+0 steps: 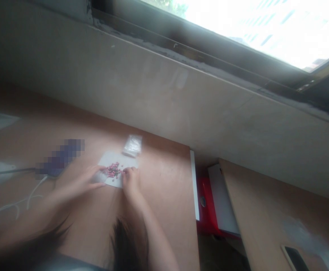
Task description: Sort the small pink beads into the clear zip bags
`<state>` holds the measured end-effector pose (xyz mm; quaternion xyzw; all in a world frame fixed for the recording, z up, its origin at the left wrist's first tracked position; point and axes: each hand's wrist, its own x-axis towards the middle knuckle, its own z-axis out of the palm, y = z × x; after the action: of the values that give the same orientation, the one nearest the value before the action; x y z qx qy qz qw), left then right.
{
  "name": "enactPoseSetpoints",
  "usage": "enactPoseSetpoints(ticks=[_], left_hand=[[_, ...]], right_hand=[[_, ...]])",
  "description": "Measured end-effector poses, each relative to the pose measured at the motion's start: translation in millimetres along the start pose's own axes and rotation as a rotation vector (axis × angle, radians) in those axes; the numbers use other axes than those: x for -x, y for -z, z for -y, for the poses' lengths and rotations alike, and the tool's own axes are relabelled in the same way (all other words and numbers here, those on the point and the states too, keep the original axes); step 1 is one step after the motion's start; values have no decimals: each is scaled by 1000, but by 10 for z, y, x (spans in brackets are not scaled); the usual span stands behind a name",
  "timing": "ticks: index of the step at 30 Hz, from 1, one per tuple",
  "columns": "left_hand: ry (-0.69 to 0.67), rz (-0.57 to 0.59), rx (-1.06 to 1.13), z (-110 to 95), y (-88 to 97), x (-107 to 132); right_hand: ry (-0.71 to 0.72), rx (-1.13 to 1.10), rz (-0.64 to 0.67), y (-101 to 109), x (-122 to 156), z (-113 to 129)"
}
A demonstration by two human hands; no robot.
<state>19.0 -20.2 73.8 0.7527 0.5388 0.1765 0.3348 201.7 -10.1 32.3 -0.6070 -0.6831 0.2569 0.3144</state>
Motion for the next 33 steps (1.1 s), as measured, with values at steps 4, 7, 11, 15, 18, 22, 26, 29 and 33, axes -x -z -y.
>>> enactPoseSetpoints(ticks=[4,7,11,15,18,22,26,29,33], left_hand=[[-36,-23,30,64,-87,-34],[-32,-34,35,80,-103,-44],[-4,-30,22,44,-52,-41],[4,-33,4,7,-13,-43],[1,-22,-3,5,-11,-47],[0,-23,11,45,-39,-53],[-47,-36,10,94,-64,-61],[-42,-46,-9,99,-48,-58],[-24,-46,-14,86,4,-41]], right_hand=[[69,-143,36,20,9,186],[-2,-48,-41,3,4,147],[-63,138,-4,-52,11,-59],[-49,215,17,-113,27,-150],[-32,163,-8,-108,30,-77],[45,-101,26,-69,0,132],[6,-77,-13,-105,-121,169],[-60,144,-50,-172,-246,29],[-71,279,-14,-232,-367,-121]])
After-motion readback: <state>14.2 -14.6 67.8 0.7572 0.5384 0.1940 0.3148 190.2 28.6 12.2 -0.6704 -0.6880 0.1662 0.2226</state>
